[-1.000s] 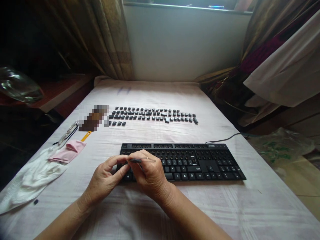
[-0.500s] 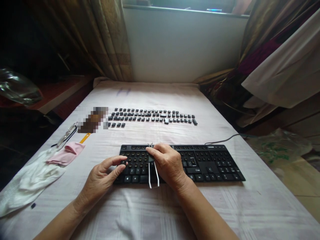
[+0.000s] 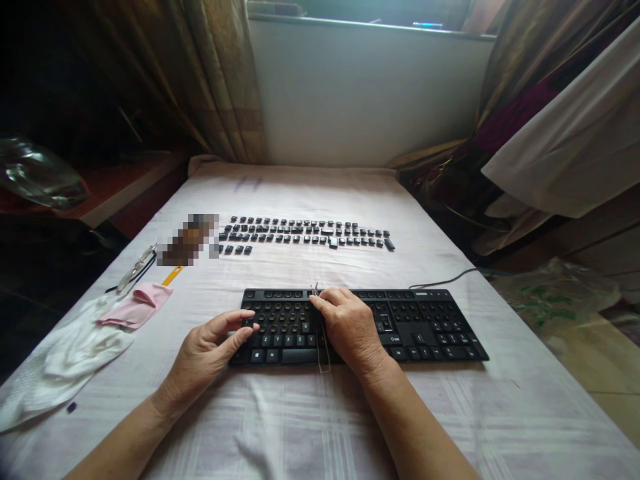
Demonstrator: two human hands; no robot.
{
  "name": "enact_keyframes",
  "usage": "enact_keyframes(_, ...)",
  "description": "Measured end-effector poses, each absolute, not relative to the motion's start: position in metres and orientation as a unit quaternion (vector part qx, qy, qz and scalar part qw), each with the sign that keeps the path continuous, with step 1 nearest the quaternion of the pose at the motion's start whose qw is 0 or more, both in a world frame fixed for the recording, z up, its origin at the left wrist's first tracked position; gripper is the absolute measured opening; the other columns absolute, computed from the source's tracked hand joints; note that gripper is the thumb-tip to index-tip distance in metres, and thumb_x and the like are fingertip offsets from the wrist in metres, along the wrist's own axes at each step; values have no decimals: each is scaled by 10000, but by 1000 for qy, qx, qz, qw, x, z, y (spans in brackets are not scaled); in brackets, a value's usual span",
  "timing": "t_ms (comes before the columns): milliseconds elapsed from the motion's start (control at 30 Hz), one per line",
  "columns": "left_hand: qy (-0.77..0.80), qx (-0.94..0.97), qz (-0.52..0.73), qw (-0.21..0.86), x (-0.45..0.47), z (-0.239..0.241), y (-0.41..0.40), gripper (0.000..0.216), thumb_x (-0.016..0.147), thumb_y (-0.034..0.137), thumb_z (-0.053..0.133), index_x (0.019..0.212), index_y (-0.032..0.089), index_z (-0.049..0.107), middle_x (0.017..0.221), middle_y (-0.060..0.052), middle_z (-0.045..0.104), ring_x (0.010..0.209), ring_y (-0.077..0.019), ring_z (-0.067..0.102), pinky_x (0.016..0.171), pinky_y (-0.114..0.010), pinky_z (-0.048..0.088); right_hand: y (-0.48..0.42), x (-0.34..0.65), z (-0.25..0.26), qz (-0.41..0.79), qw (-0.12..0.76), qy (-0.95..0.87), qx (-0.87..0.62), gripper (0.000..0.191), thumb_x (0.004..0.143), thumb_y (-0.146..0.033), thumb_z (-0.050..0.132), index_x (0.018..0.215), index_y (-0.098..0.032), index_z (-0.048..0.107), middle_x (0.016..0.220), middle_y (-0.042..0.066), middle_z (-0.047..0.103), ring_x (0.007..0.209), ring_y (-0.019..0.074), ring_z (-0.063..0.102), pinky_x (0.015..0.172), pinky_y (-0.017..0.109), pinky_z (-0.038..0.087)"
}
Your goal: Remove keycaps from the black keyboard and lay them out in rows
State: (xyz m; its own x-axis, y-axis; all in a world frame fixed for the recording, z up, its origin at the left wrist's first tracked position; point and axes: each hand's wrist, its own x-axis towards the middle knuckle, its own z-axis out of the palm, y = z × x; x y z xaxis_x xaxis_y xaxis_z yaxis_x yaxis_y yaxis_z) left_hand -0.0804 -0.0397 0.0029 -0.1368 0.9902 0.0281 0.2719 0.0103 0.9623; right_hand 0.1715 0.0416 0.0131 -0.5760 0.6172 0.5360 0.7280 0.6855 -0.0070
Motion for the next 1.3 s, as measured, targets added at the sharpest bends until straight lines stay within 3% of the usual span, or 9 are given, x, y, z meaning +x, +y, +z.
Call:
enact_keyframes(267, 591, 509, 457, 429, -81, 7, -41, 394, 810, 403, 661, 1124, 171, 716, 966, -71, 793, 910, -232, 754, 870, -348, 601, 39, 172, 22, -123, 312, -858, -388, 356, 863, -8, 482, 954, -198, 769, 900, 75, 759, 757, 190, 680, 670, 275, 543)
enact_keyframes(433, 596, 531, 448, 402, -80, 11, -40, 362, 818, 378, 636, 1107, 184, 736, 982, -63, 792, 920, -240, 752, 895, -364, 592, 22, 141, 40, -31, 377, -874, -304, 197, 936, -114, 540, 1001, -151, 723, 899, 94, 746, 797, 181, 666, 735, 275, 544)
enact_keyframes(600, 600, 568, 447, 344, -83, 8, -41, 281, 827, 365, 634, 1021, 223, 780, 1015, -50, 787, 946, -243, 739, 909, -356, 582, 15, 108, 42, 1, 360, -898, -253, 164, 972, -229, 551, 1005, -167, 699, 883, 74, 745, 730, 169, 644, 679, 279, 524)
enact_keyframes(867, 591, 565, 444, 367, -86, 1, -41, 288, 871, 380, 617, 1065, 239, 776, 1054, -42, 780, 973, -244, 734, 954, -375, 564, 20, 94, 38, -21, 361, -902, -237, 159, 971, -193, 543, 941, -165, 697, 815, 49, 733, 672, 164, 635, 627, 286, 480)
enact_keyframes(1133, 608, 547, 460, 345, -87, 6, -39, 419, 865, 430, 612, 1207, 209, 710, 1136, -56, 754, 1031, -252, 726, 962, -368, 558, 36, 90, 41, -31, 311, -921, -231, 126, 942, -228, 575, 906, -175, 684, 824, 56, 748, 685, 162, 671, 637, 269, 494)
enact_keyframes(1300, 655, 503, 481, 294, -93, 10, -33, 453, 878, 487, 563, 1204, 196, 681, 935, -54, 796, 939, -232, 746, 909, -346, 570, 89, 70, 51, 86, 166, -885, -426, 162, 908, -247, 629, 1040, -230, 721, 1041, 43, 763, 866, 163, 715, 752, 236, 511)
